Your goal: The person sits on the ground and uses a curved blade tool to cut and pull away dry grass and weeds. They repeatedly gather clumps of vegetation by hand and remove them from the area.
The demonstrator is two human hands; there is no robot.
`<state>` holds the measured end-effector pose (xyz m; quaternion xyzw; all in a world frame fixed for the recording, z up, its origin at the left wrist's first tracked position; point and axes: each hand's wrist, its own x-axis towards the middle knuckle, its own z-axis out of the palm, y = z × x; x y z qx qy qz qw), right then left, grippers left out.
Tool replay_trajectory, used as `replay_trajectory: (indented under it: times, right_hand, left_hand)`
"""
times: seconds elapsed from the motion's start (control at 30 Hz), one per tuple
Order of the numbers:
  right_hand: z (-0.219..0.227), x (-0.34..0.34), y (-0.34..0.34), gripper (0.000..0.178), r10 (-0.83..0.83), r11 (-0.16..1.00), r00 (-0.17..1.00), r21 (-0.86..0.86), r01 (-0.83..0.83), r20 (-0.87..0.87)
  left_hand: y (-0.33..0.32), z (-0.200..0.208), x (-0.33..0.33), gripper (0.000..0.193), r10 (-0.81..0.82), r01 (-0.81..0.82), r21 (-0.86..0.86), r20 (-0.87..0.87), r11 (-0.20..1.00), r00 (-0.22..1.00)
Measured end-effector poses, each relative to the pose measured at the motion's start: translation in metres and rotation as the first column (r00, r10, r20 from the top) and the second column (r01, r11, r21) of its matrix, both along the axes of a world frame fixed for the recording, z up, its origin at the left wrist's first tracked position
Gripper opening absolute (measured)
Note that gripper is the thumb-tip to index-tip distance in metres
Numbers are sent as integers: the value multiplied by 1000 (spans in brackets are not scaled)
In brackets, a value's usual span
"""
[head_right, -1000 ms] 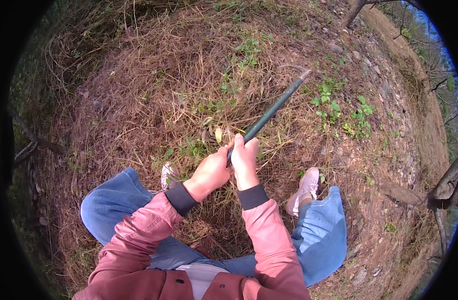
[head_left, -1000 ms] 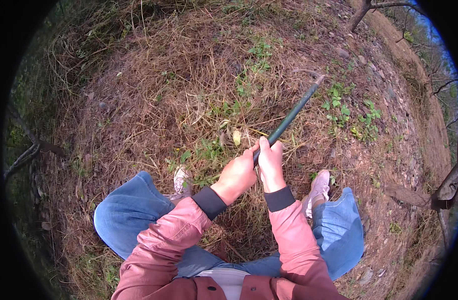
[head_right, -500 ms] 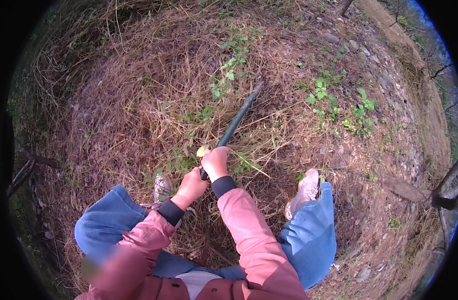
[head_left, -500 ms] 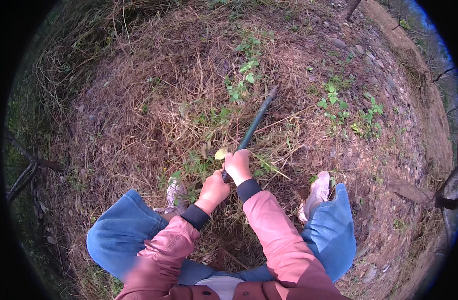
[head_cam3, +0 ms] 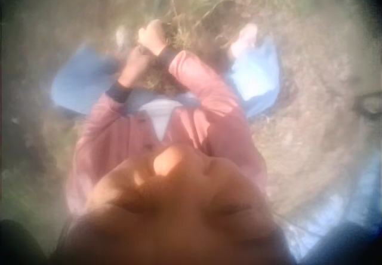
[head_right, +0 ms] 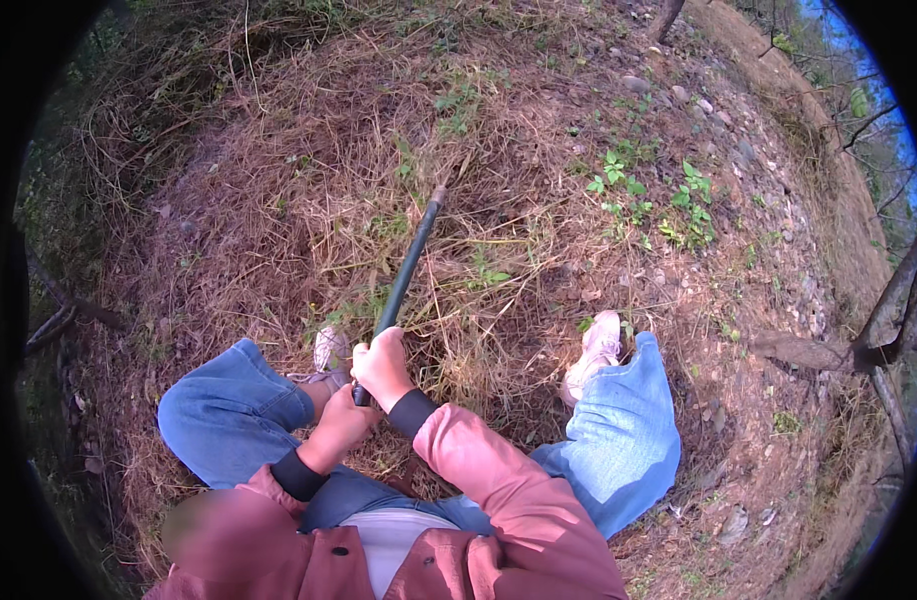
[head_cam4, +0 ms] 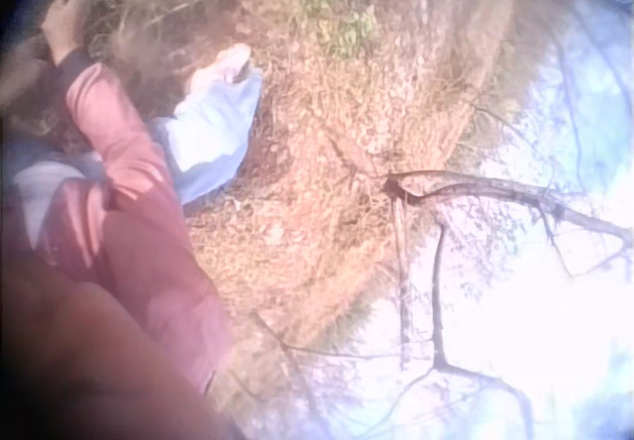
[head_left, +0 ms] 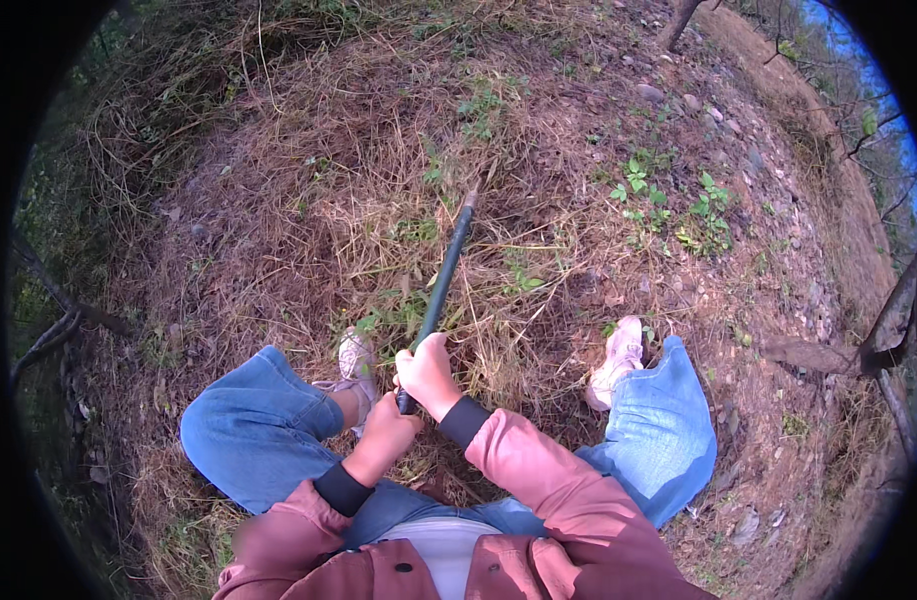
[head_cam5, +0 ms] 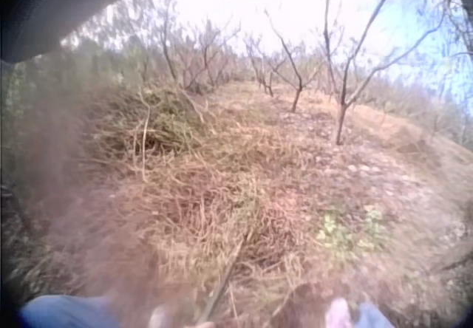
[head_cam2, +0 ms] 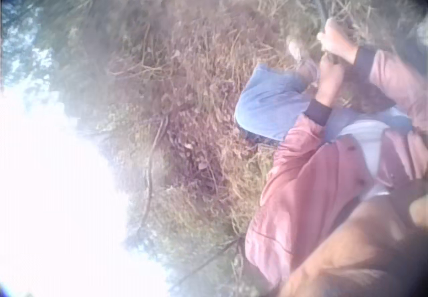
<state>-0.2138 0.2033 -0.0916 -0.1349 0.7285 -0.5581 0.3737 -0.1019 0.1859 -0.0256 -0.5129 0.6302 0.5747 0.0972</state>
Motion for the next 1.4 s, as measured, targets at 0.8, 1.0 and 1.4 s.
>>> replay_trajectory:
  times: [0.8,1.0,1.4]
  right_hand:
    - [18,-73,79,21,-159,985,833,34,166,530]
    - [5,-80,98,23,-361,932,914,55,357,186]
    - [24,-162,13,26,228,933,885,352,-78,-406]
  left_hand:
    - [29,-19,-45,45,-619,580,-242,-141,778,773]
    - [-54,-59,-95,58,-143,-42,-780,-168,624,975]
    - [-117,-135,-140,124,102,-93,-472,-6,877,995]
